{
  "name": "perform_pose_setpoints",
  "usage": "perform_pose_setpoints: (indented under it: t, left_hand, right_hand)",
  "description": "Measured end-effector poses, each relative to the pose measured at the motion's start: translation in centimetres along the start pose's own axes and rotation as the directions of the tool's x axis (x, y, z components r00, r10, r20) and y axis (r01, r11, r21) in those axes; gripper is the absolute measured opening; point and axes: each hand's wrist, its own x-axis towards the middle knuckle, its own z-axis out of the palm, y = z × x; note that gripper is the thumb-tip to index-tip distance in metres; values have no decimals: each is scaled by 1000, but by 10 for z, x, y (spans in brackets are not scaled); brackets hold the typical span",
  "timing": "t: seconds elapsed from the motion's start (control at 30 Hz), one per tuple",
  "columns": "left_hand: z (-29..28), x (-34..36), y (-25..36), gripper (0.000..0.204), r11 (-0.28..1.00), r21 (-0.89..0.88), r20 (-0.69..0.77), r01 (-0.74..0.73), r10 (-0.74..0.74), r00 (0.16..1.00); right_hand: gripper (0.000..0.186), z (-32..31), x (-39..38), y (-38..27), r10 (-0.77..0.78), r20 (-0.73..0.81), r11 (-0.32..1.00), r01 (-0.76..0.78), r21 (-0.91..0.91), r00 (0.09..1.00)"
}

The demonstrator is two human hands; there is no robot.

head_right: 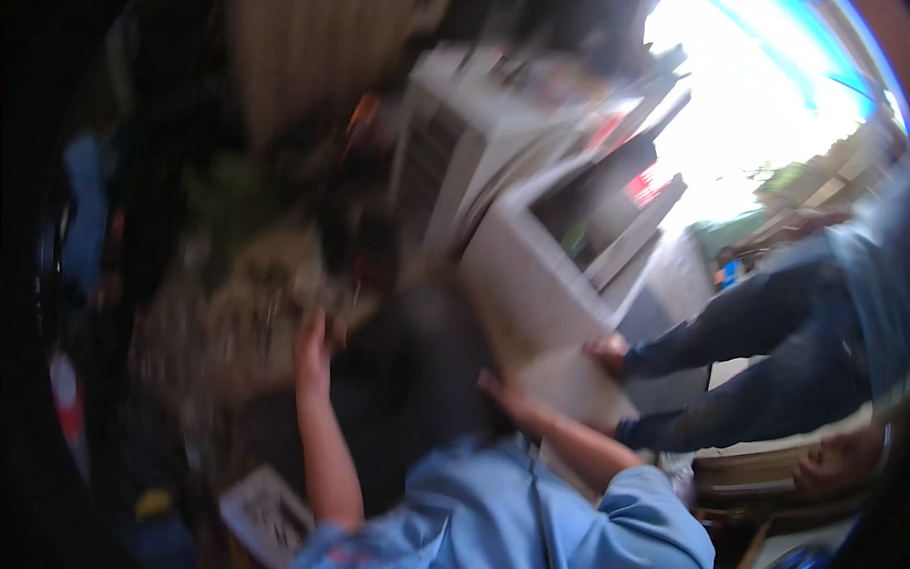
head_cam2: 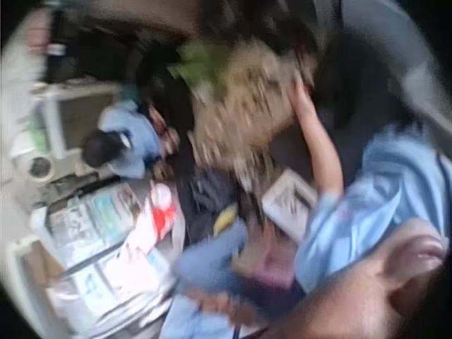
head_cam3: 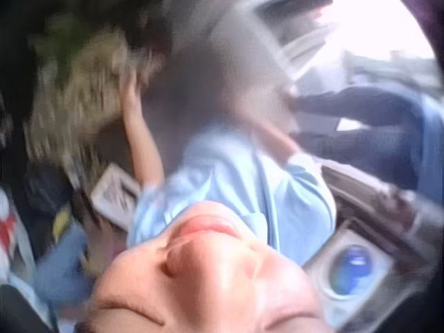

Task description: The person sits on the floor and uses a rotary tool and pliers to clean and modify small metal lock cylinders. They wipe the parts with a cloth, remove pins, and assemble components into a lock housing.

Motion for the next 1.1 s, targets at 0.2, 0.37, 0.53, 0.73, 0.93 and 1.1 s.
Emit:
perform_pose_setpoints:
  t: [0.2, 0.37, 0.53, 0.73, 0.93, 1.1]
  left_hand:
    - [-31, -25, 118, 28, 934, 2, -7, -358, 358, 934]
    - [-101, -22, 104, 28, 925, 36, -199, -377, 377, 905]
    - [-135, -24, 78, 28, 932, -149, -358, -330, 260, 897]
    - [-128, -19, 82, 32, 938, -160, -373, -307, 230, 899]
    - [-124, -12, 78, 33, 965, -69, -346, -252, 214, 914]
    - [-122, -16, 75, 32, 965, -51, -358, -258, 223, 907]
  right_hand:
    - [80, 24, 28, -82, -438, -214, 805, 275, -526, 873]
    - [42, 47, 82, -172, -584, 43, 708, 534, -463, 811]
    - [38, 61, 142, -209, -485, 448, 612, 658, -439, 751]
    - [32, 51, 175, -257, -444, 326, 710, 550, -441, 835]
    - [46, 133, 158, -231, -404, 451, 594, 603, -532, 796]
    - [44, 178, 126, -196, -488, 273, 608, 548, -575, 829]
